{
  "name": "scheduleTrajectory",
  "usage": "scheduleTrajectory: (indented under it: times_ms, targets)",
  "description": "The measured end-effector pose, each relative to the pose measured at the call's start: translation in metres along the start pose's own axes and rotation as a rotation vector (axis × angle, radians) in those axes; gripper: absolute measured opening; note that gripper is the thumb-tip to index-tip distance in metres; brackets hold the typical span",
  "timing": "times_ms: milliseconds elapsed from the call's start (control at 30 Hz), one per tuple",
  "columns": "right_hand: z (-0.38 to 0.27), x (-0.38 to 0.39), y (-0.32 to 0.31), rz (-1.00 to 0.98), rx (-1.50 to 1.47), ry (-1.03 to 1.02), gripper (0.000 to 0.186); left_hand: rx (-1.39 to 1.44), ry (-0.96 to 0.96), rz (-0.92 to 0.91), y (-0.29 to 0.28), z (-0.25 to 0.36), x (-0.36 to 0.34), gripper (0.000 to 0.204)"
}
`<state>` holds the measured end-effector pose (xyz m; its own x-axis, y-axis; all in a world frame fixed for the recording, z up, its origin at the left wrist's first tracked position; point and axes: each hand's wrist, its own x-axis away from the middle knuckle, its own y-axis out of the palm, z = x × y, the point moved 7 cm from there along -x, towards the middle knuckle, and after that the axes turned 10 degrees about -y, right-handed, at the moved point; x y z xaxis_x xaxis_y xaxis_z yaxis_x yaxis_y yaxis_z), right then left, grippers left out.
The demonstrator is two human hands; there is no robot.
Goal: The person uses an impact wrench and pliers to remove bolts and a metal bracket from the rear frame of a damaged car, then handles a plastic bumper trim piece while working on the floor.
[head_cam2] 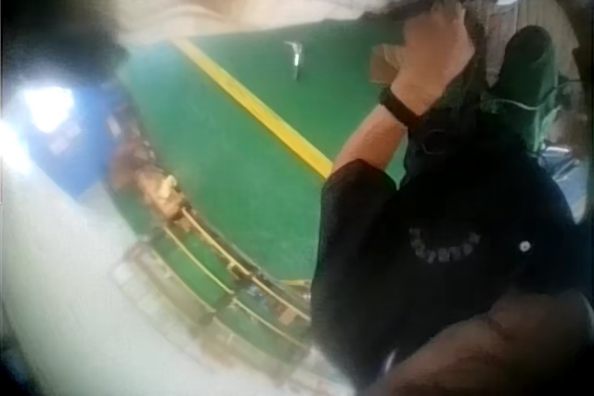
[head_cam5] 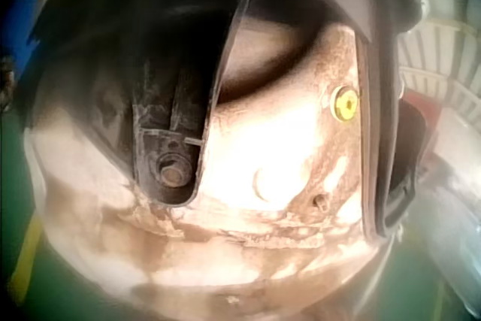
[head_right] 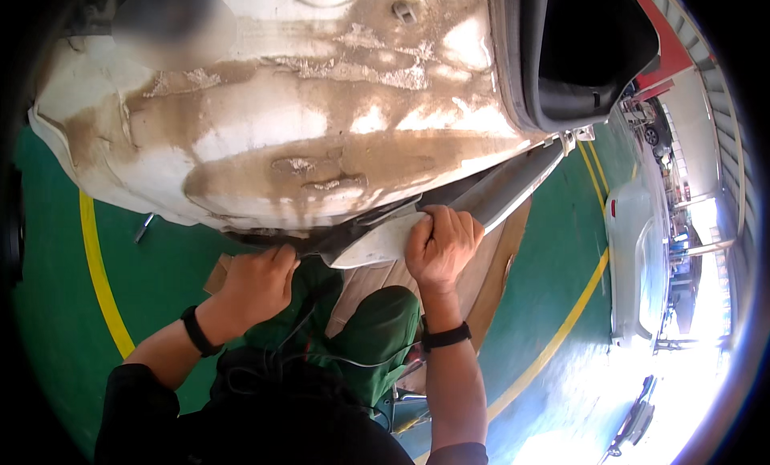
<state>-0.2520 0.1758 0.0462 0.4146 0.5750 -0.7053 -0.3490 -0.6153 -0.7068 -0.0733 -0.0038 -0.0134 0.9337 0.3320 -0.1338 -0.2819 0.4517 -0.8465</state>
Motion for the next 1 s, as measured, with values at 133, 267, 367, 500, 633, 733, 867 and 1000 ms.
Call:
scheduleTrajectory:
  times_ms: [133,267,367,500,633,733,867,1000]
  targets:
    - [0.003,-0.003,0.000,-0.069,-0.006,0.050,0.012,0.115,-0.083,0.020,0.018,-0.013,-0.003,0.012]
    - [0.009,-0.001,0.002,-0.114,0.032,0.042,0.011,0.281,-0.136,0.009,0.048,-0.022,-0.007,0.010]
    - [0.003,-0.002,0.002,-0.125,0.046,-0.005,0.012,0.338,-0.148,0.042,0.055,-0.025,-0.007,0.011]
    - [0.000,-0.002,0.003,-0.130,0.050,-0.015,0.012,0.340,-0.171,0.059,0.053,-0.051,0.010,0.014]
    - [0.000,-0.002,0.003,-0.107,0.049,-0.017,0.012,0.312,-0.146,0.093,0.024,-0.051,0.030,0.014]
    - [0.002,0.002,0.005,-0.124,0.062,-0.004,0.012,0.317,-0.091,0.097,-0.012,-0.023,0.027,0.022]
    - [0.002,0.001,0.004,-0.116,0.069,-0.003,0.012,0.116,0.034,0.137,-0.039,0.008,0.015,0.028]
    - [0.003,0.002,0.006,-0.115,0.075,0.007,0.013,-0.022,0.096,0.171,-0.056,0.025,0.000,0.031]
